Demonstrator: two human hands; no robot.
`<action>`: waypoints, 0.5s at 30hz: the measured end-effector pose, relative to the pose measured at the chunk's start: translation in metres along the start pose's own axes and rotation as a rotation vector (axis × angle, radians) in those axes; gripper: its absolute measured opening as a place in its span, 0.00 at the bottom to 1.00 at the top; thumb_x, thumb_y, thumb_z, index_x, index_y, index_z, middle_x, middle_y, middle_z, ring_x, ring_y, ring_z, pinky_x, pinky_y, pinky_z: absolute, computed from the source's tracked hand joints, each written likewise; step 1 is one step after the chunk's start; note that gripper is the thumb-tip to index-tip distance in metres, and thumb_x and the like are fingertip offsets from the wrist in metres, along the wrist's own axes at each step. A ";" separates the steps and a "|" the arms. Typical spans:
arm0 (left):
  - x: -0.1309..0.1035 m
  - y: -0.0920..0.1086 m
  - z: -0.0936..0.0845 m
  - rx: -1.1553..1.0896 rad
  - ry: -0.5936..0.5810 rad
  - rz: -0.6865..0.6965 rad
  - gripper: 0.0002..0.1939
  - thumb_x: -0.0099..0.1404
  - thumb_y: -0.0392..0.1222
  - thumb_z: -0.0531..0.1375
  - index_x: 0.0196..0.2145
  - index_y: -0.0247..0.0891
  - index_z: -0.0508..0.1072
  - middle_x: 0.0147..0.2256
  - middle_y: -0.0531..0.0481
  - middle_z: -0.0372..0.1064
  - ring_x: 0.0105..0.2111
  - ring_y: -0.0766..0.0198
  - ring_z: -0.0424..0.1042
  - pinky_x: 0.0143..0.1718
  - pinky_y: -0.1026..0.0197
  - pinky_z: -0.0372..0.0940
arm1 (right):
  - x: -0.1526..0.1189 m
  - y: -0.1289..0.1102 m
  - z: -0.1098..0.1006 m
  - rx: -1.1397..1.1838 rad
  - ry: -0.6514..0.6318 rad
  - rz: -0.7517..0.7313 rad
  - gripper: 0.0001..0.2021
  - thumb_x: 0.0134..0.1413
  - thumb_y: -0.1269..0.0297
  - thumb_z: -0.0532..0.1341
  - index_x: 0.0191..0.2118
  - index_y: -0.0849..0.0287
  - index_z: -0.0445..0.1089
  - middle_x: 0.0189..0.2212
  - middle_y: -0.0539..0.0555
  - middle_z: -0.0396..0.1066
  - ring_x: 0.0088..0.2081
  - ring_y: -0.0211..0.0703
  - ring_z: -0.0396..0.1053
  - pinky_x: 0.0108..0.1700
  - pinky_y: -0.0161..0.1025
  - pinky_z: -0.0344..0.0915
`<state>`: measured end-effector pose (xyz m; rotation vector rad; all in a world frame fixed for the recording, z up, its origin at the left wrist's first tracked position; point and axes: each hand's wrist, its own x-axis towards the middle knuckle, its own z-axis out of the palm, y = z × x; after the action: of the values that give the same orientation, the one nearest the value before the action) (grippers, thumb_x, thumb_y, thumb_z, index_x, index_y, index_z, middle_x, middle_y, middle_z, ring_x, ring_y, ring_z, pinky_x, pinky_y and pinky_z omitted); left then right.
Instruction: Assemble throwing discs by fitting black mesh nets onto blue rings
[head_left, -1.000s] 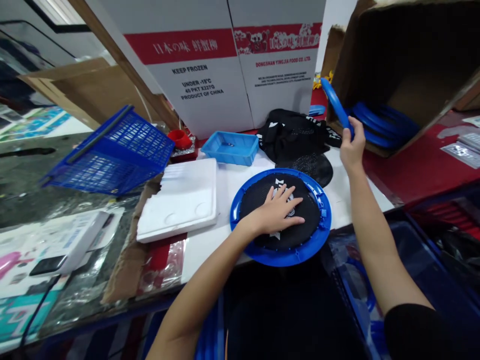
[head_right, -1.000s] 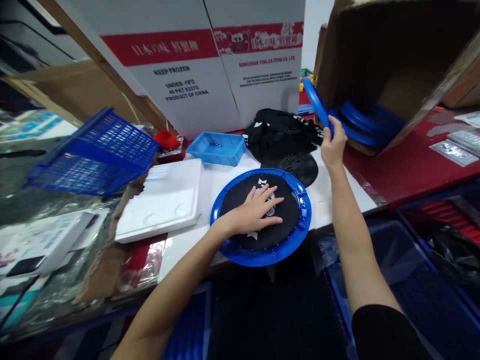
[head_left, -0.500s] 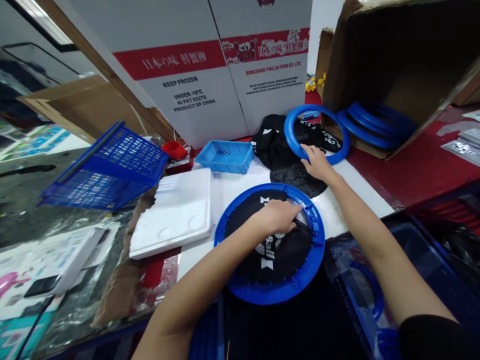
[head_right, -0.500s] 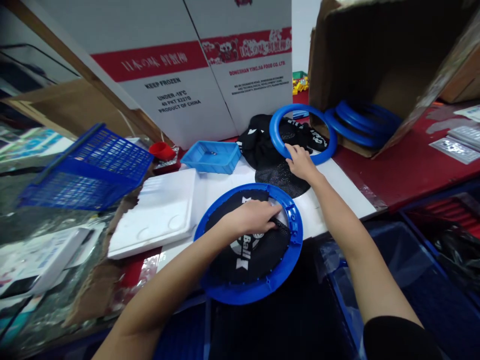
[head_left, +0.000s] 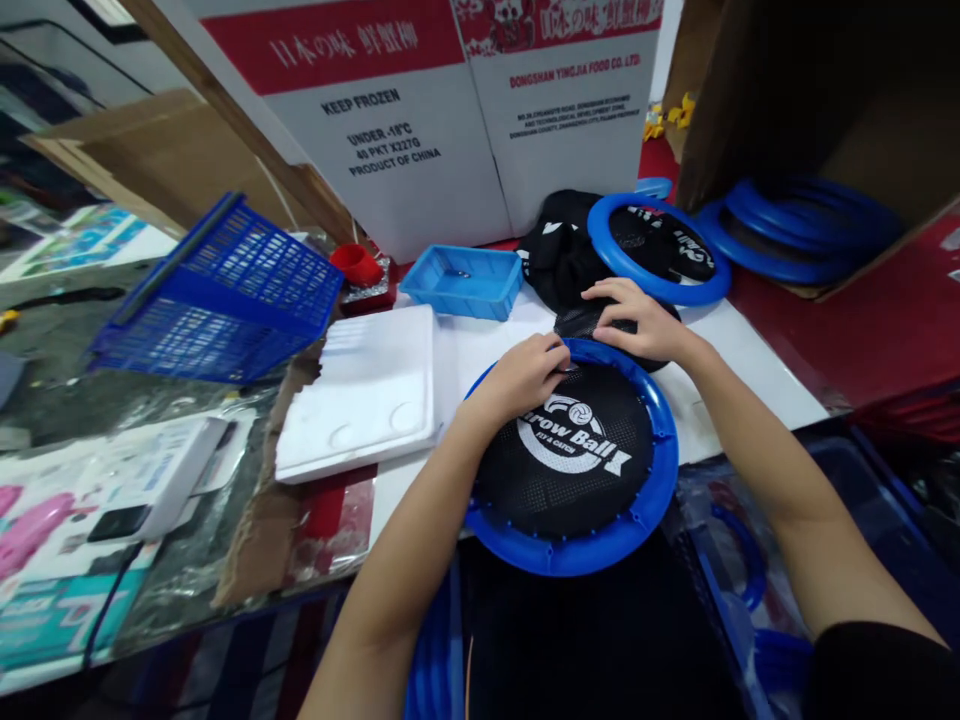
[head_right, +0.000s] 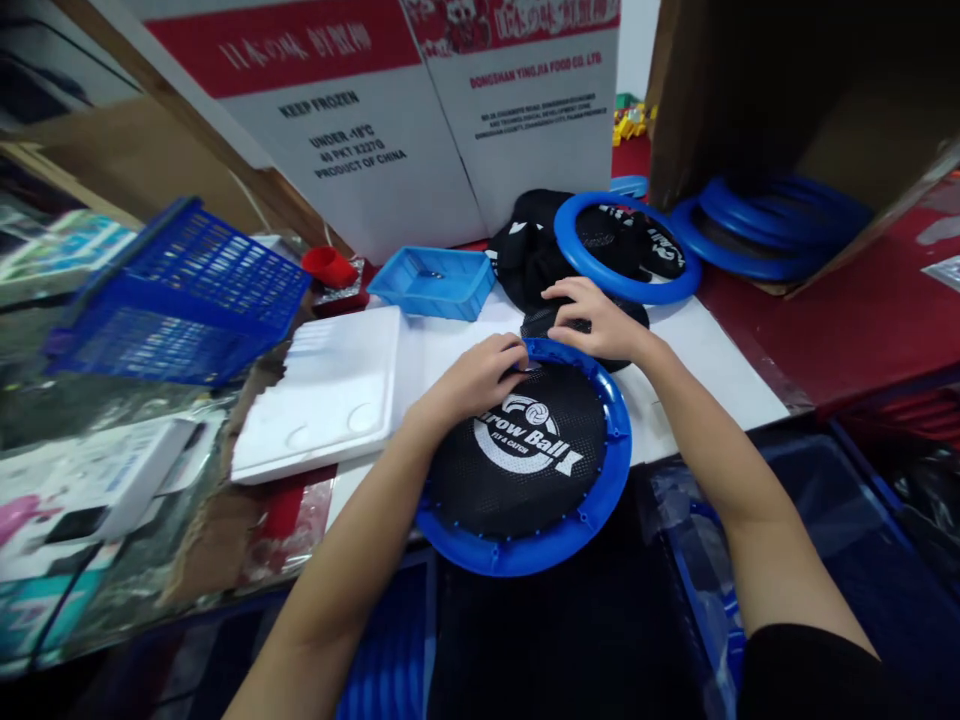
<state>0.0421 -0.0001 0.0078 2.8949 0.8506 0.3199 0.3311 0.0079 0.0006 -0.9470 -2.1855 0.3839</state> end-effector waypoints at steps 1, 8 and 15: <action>-0.002 -0.006 -0.002 -0.012 0.022 0.016 0.04 0.76 0.34 0.61 0.44 0.38 0.77 0.48 0.40 0.77 0.49 0.49 0.76 0.50 0.51 0.70 | -0.001 -0.003 0.003 0.018 -0.097 0.016 0.13 0.68 0.48 0.69 0.39 0.50 0.84 0.71 0.58 0.72 0.76 0.68 0.60 0.79 0.71 0.54; -0.011 -0.028 -0.011 -0.122 0.042 -0.067 0.07 0.73 0.33 0.64 0.47 0.37 0.81 0.44 0.41 0.82 0.47 0.49 0.78 0.52 0.50 0.70 | -0.002 -0.012 0.027 0.078 -0.482 0.173 0.17 0.63 0.45 0.72 0.47 0.52 0.84 0.80 0.59 0.59 0.81 0.71 0.53 0.81 0.69 0.51; -0.012 -0.050 -0.003 -0.401 0.113 -0.089 0.06 0.72 0.33 0.65 0.40 0.38 0.84 0.41 0.45 0.83 0.43 0.57 0.79 0.52 0.54 0.71 | 0.005 -0.020 0.018 0.155 -0.353 0.268 0.11 0.65 0.50 0.68 0.39 0.52 0.79 0.67 0.59 0.79 0.71 0.67 0.73 0.72 0.62 0.66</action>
<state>0.0053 0.0357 0.0002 2.4807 0.8186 0.5771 0.3054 -0.0020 0.0004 -1.1580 -2.2983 0.8944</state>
